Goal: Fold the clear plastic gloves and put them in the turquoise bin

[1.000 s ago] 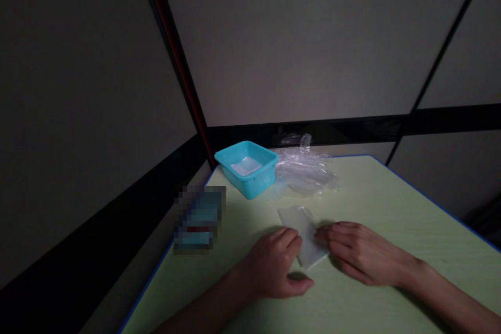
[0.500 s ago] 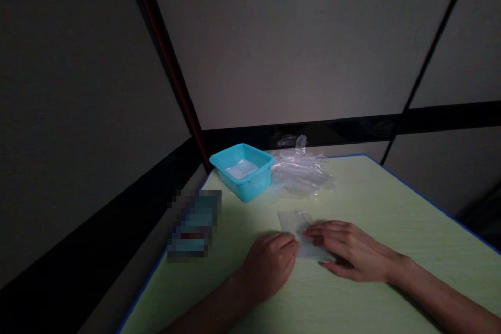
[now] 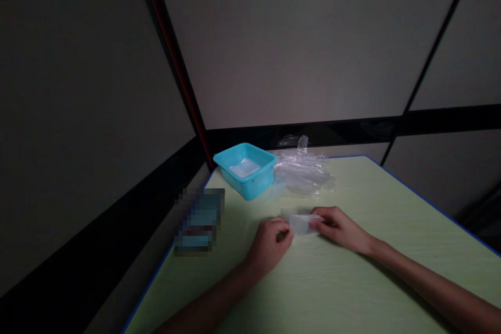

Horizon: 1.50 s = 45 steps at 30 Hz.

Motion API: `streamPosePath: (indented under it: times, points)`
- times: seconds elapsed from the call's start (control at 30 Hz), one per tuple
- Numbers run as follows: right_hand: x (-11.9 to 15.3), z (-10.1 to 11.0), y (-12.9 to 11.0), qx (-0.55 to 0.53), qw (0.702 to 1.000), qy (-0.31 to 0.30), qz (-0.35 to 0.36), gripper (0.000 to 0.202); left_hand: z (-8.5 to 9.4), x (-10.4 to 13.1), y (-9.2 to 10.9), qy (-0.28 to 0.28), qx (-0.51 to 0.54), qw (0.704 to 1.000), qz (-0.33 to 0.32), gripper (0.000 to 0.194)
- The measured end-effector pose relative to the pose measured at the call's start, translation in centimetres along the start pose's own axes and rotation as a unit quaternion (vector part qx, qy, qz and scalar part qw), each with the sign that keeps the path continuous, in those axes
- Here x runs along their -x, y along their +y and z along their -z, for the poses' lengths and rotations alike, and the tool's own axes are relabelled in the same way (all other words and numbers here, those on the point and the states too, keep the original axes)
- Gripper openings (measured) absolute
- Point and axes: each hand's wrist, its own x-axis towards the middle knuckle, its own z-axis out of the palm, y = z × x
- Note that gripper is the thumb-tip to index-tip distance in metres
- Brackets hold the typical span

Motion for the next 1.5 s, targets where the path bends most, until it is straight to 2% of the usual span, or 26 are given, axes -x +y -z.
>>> streamPosePath:
  times: [0.13, 0.27, 0.5, 0.6, 0.7, 0.8, 0.9, 1.07, 1.33, 1.4, 1.47, 1.5]
  points:
    - [-2.1, -0.1, 0.3, -0.077, 0.995, -0.009, -0.061, 0.023, -0.2, -1.2, -0.8, -0.006, 0.108, 0.986, 0.123, 0.012]
    - [-3.4, -0.3, 0.8, -0.078, 0.994, 0.018, -0.068, 0.017, -0.1, -1.8, -1.0, 0.0, 0.13, 0.978, 0.162, 0.011]
    - [-3.2, -0.6, 1.5, -0.059, 0.988, 0.133, -0.059, 0.028, 0.2, -2.5, -0.4, 0.004, 0.168, 0.957, 0.236, 0.011]
    - [-2.4, -0.6, 0.9, -0.024, 0.982, 0.186, -0.031, 0.023, 0.4, -2.6, -0.2, -0.002, 0.183, 0.95, 0.255, 0.011]
    - [-1.4, -0.6, -0.5, 0.12, 0.976, 0.171, 0.061, 0.022, 0.5, -2.5, 0.1, -0.001, 0.194, 0.946, 0.258, 0.011]
    - [-0.5, -0.8, -1.7, 0.291, 0.941, 0.114, 0.134, 0.036, 0.6, -2.4, 0.2, 0.003, 0.204, 0.945, 0.257, 0.01]
    - [-0.3, -1.2, -2.0, 0.378, 0.911, 0.064, 0.151, 0.051, 0.5, -2.4, 0.2, 0.006, 0.21, 0.944, 0.255, 0.01]
    - [-0.4, -2.2, -0.7, 0.404, 0.899, -0.055, 0.161, 0.068, 0.4, -2.5, 0.0, -0.001, 0.208, 0.946, 0.248, 0.011]
    - [-0.4, -2.4, 0.1, 0.388, 0.906, -0.088, 0.146, 0.069, 1.1, -1.7, -0.9, 0.023, 0.168, 0.963, 0.208, 0.009]
    - [-0.4, -2.4, -0.1, 0.389, 0.906, -0.073, 0.149, 0.07, 1.3, -1.2, -0.8, 0.055, 0.097, 0.982, 0.154, 0.01]
    - [-0.5, -2.4, -0.3, 0.39, 0.907, -0.047, 0.151, 0.068, 1.3, -0.7, -0.5, 0.079, -0.031, 0.995, 0.046, 0.014]
    - [-0.5, -2.5, -0.4, 0.392, 0.907, -0.033, 0.149, 0.067, 1.2, -0.4, -0.3, 0.075, -0.099, 0.992, -0.015, 0.02]
